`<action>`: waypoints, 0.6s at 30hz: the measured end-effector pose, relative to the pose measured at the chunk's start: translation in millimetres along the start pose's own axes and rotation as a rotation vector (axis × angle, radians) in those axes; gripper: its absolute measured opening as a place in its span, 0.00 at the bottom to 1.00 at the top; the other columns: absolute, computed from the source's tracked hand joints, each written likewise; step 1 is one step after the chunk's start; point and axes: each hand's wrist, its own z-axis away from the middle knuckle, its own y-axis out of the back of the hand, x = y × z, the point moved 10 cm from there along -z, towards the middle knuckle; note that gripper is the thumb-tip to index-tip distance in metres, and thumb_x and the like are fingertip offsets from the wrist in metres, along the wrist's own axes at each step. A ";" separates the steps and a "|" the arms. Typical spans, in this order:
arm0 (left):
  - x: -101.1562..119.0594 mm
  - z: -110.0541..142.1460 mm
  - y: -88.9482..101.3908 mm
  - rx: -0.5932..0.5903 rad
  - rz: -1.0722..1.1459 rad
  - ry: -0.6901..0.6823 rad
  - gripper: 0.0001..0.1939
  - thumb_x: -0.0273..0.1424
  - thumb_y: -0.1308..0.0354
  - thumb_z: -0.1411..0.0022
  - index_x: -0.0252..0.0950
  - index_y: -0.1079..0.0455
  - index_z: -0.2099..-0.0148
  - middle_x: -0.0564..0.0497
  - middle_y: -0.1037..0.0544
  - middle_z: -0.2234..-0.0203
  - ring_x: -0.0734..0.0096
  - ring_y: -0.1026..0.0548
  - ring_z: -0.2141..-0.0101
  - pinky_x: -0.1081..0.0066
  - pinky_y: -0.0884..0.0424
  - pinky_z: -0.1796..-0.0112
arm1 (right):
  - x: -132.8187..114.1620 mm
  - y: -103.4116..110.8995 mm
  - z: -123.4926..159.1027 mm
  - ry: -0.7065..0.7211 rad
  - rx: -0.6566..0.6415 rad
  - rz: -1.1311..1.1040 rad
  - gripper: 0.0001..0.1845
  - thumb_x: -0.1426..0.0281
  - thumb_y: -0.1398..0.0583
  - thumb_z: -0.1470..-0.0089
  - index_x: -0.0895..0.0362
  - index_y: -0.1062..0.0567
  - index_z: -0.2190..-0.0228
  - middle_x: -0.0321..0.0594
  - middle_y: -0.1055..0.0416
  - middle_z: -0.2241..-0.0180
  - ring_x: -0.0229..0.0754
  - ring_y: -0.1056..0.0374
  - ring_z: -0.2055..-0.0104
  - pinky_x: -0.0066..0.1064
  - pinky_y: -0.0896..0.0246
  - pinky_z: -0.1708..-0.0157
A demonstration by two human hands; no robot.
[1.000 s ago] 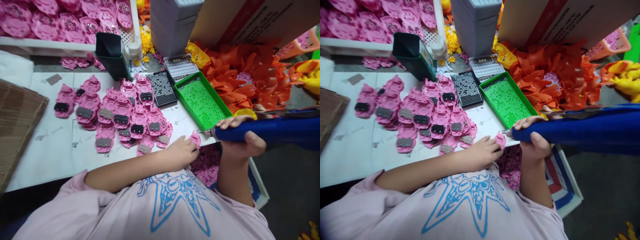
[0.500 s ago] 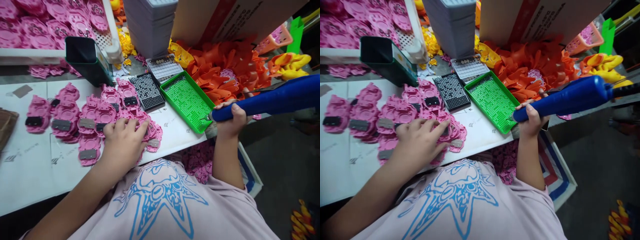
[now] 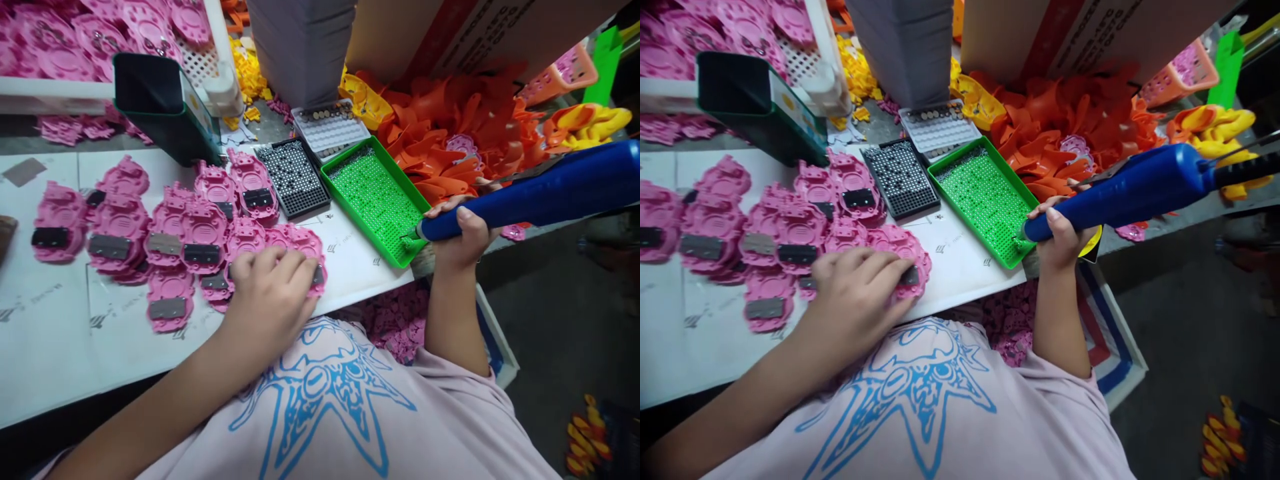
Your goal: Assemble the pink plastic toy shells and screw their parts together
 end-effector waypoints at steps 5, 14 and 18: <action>49.9 -10.3 -29.5 -0.097 0.098 -0.193 0.11 0.29 0.46 0.41 0.34 0.29 0.56 0.44 0.24 0.62 0.54 0.32 0.59 0.54 0.44 0.59 | 3.3 -0.8 0.0 -0.027 -0.012 -0.028 0.09 0.67 0.42 0.61 0.54 0.36 0.74 0.29 0.36 0.79 0.35 0.36 0.80 0.33 0.36 0.74; 82.1 -20.7 -84.9 -0.190 0.057 -0.302 0.06 0.24 0.47 0.39 0.32 0.29 0.60 0.43 0.25 0.63 0.55 0.31 0.59 0.55 0.43 0.59 | 3.0 -2.6 -0.8 -0.021 -0.012 0.000 0.12 0.67 0.44 0.61 0.53 0.35 0.69 0.28 0.37 0.80 0.34 0.37 0.81 0.32 0.36 0.75; 79.0 -16.8 -84.2 -0.170 0.040 -0.277 0.09 0.25 0.49 0.37 0.33 0.30 0.56 0.43 0.26 0.58 0.53 0.32 0.55 0.55 0.43 0.58 | 1.5 -3.0 -0.9 -0.024 -0.010 0.020 0.11 0.67 0.44 0.60 0.53 0.35 0.69 0.28 0.38 0.79 0.34 0.37 0.81 0.31 0.36 0.75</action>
